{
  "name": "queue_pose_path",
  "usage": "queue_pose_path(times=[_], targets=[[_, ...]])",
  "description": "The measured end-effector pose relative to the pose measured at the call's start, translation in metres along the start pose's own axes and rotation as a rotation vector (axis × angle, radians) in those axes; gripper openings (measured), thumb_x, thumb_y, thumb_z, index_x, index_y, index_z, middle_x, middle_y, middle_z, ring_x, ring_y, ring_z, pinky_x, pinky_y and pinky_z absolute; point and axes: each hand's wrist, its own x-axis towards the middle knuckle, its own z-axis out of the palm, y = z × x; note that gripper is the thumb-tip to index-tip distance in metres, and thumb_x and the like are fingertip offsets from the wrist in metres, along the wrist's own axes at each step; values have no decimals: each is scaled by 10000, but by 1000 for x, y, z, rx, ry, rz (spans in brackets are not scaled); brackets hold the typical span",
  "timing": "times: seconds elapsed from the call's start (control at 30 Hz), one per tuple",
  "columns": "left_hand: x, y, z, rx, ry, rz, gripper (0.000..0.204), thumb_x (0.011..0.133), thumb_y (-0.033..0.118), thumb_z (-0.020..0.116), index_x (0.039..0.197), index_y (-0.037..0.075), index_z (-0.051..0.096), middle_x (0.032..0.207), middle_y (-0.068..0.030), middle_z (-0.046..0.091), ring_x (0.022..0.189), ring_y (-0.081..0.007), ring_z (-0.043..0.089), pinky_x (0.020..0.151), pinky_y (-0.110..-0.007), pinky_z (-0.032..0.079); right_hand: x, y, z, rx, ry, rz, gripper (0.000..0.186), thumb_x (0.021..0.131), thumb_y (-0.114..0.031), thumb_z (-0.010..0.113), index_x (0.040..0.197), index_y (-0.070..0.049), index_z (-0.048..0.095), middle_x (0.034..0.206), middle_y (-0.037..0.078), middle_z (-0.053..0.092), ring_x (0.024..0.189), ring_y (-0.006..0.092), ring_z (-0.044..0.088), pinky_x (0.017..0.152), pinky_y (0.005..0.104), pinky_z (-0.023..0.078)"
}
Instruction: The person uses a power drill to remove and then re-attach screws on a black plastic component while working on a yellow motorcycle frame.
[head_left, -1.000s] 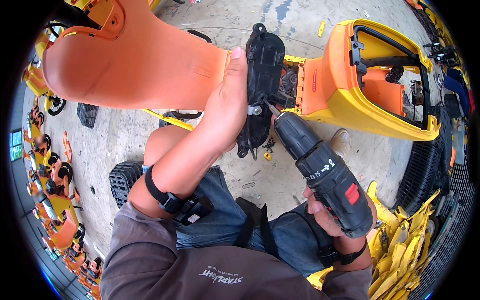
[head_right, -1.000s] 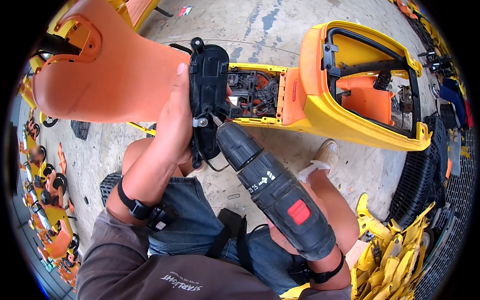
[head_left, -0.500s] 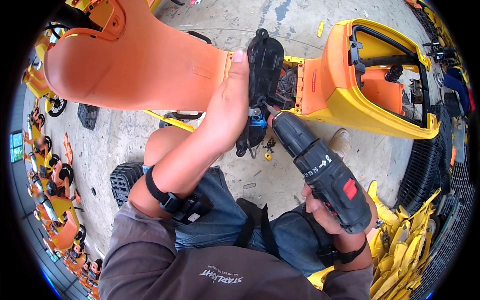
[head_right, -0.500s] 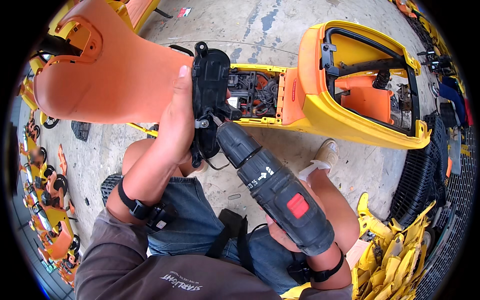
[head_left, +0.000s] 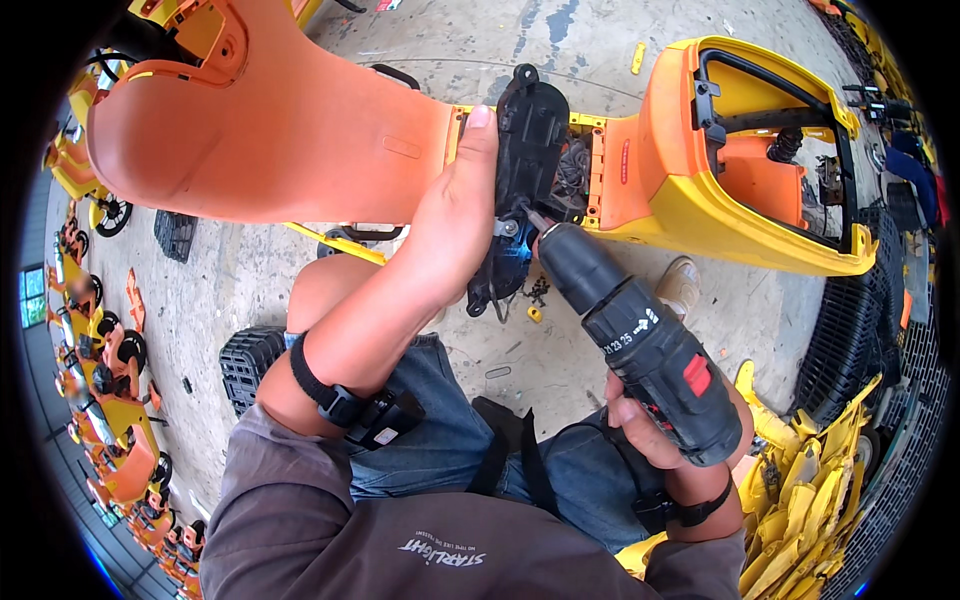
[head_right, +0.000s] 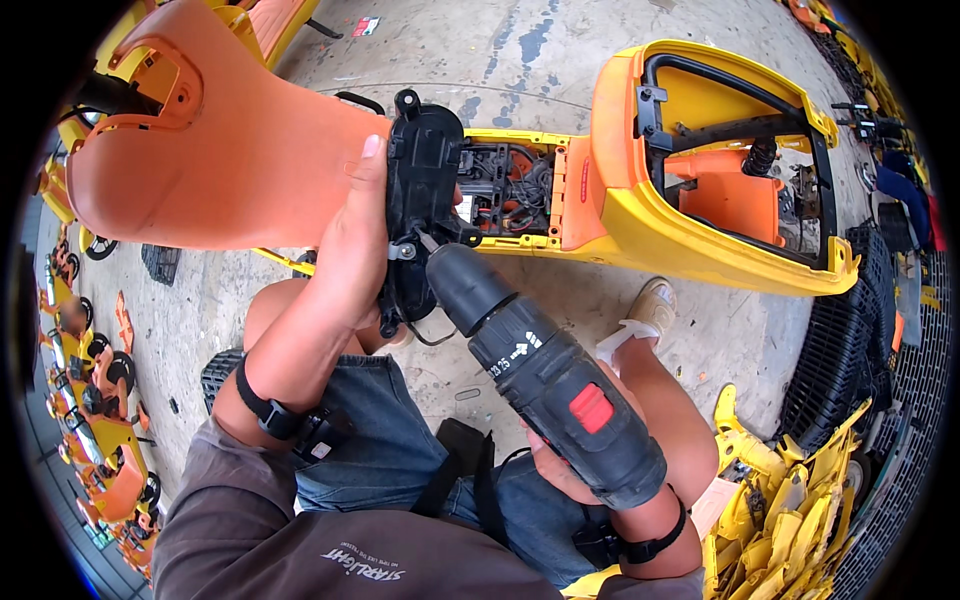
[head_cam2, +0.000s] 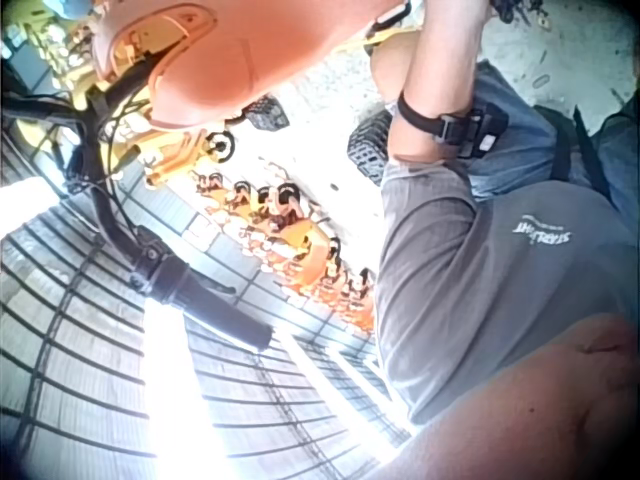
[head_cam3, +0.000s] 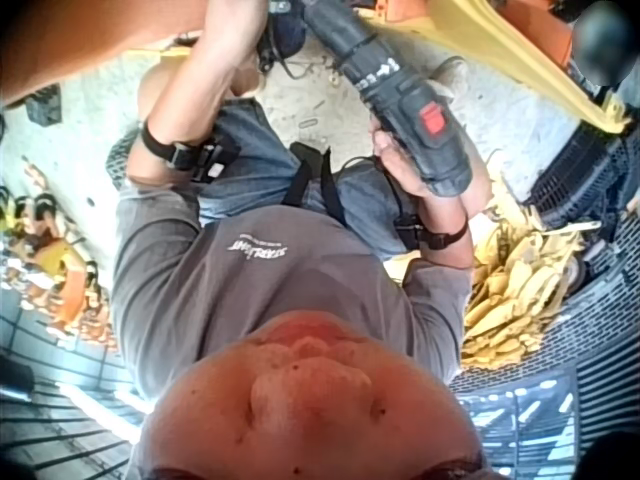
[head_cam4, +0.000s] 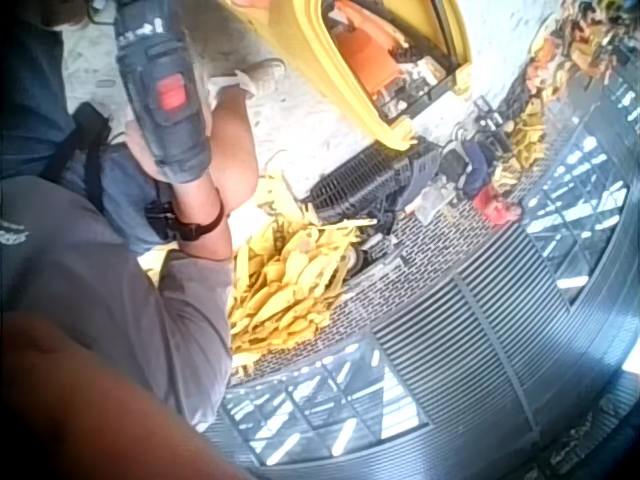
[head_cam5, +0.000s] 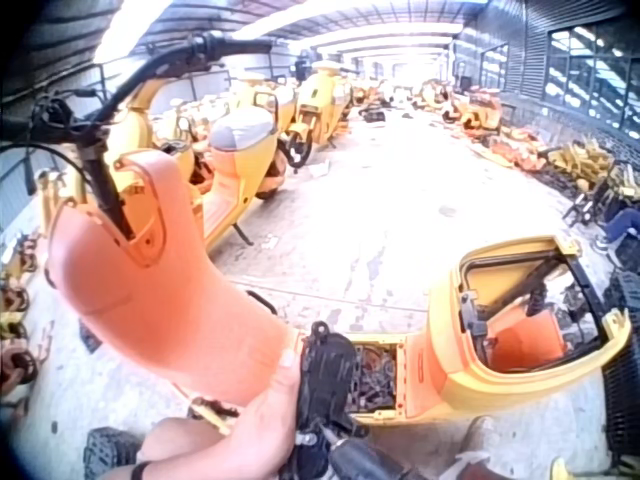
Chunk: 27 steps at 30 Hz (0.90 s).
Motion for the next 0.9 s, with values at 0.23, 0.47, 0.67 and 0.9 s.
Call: queue_pose_path(times=[0.23,0.47,0.67,0.9], targets=[[7,-1,-4,-131,-29,-86,644,996,575,294,1045,16,611,891,-91,650,756,-155,643,698,-305,551,-1,-1,-8,-227,30,-3,376,675,-99,714,1041,-66,635,921,105,640,830,281,653,708,346,518],[6,2,-9,-189,-177,-48,643,997,564,305,1098,7,610,889,-112,659,762,-163,652,687,-307,560,-12,9,-19,-308,-52,-66,359,715,-144,683,1057,-51,626,891,84,631,790,252,621,730,337,504],[4,8,-10,-223,-198,-20,634,996,559,320,1104,8,613,860,-110,664,755,-162,660,675,-309,565,-13,17,-20,-256,-90,-139,375,800,-159,620,1130,12,571,774,26,604,706,130,581,716,285,485],[3,7,-13,-238,-160,-79,701,976,603,305,1058,-24,606,763,-129,648,576,-183,645,498,-291,549,-12,12,-22,-273,-50,-123,377,804,-154,624,1139,10,570,786,28,610,711,128,585,714,281,487]])
